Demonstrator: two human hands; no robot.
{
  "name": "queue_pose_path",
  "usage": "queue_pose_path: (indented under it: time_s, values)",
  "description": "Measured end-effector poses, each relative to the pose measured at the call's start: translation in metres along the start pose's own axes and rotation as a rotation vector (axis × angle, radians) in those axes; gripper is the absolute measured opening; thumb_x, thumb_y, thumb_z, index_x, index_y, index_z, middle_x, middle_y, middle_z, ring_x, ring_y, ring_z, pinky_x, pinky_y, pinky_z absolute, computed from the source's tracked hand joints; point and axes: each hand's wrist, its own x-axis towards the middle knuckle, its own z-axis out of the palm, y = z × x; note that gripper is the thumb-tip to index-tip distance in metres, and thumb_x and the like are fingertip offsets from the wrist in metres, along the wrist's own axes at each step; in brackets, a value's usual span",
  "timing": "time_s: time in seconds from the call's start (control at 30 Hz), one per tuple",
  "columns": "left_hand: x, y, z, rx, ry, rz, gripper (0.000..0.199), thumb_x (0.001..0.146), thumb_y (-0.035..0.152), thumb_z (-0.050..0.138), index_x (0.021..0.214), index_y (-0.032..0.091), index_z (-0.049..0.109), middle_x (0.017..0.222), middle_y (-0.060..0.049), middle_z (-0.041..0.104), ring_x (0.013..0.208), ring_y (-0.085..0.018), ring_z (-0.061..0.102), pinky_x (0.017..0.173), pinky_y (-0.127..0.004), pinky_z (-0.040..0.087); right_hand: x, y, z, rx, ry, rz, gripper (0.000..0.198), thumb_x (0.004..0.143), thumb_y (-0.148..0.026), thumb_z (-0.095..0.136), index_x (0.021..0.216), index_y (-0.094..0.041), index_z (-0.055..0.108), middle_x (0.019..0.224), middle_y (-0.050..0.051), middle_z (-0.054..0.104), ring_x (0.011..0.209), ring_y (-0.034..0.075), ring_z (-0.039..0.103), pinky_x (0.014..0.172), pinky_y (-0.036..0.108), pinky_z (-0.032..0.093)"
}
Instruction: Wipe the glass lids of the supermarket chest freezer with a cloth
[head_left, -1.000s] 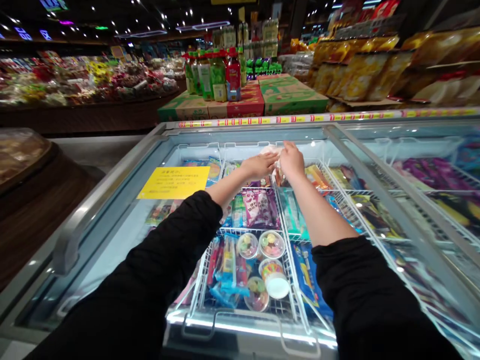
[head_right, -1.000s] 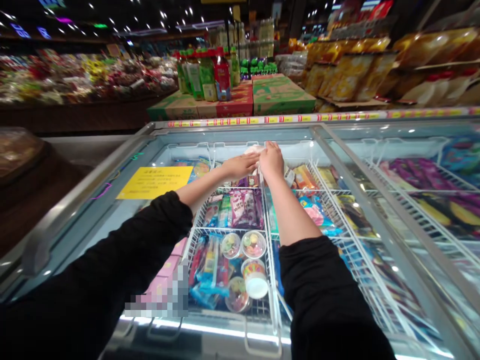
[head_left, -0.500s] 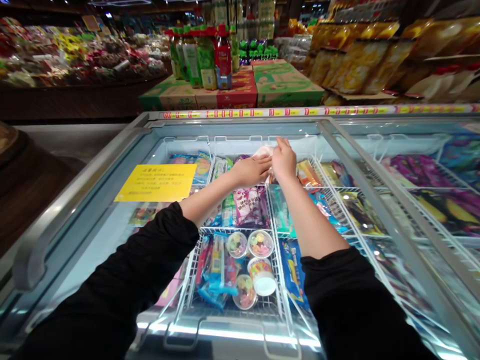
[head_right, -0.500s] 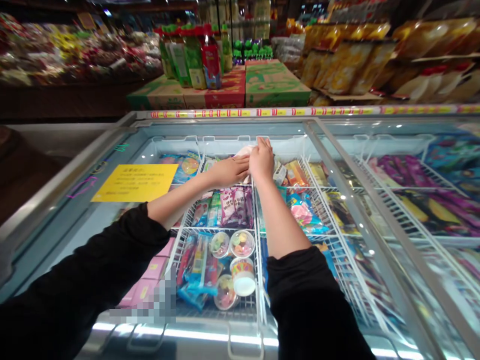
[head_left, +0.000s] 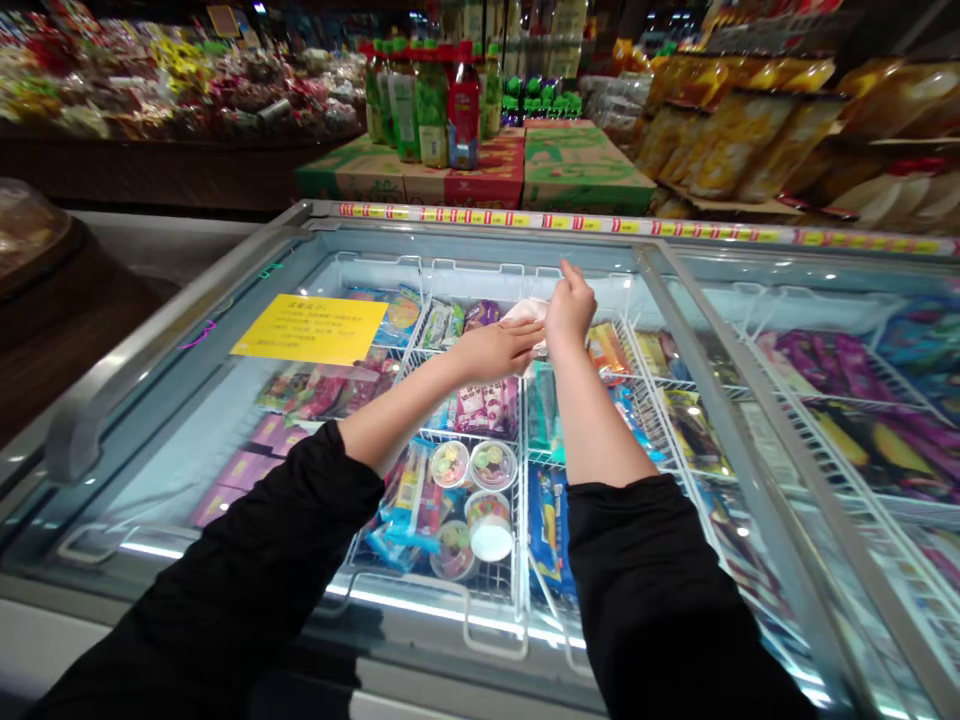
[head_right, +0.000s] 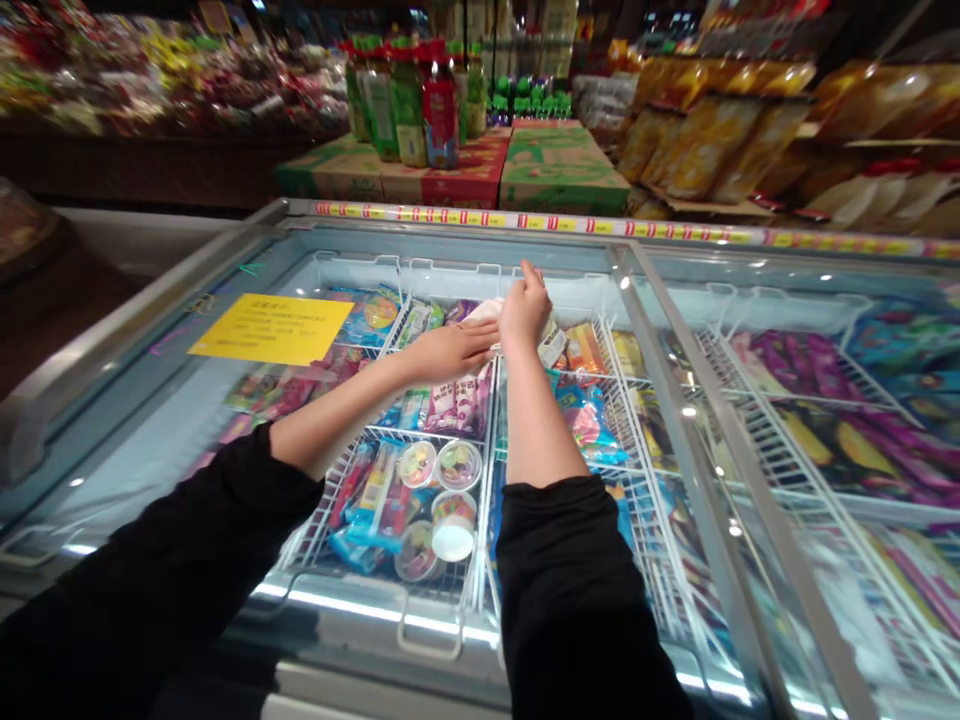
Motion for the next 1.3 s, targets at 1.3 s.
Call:
queue_pose_path:
  time_s: [1.3]
  values:
    - [0.02,-0.032,0.03,-0.787,0.751,-0.252,0.097,0.076,-0.008,0.037,0.169,0.019,0.028,0.173,-0.003,0.039,0.16,-0.015,0.034,0.132,-0.034,0.027,-0.053,-0.017,-0.038,-0.523,-0.599,-0.339,0.061,0.1,-0.014,0.04,0.159,-0.013,0.053,0.172,0.008,0.038,0.161,0.032,0.031,0.133,0.05,0.027]
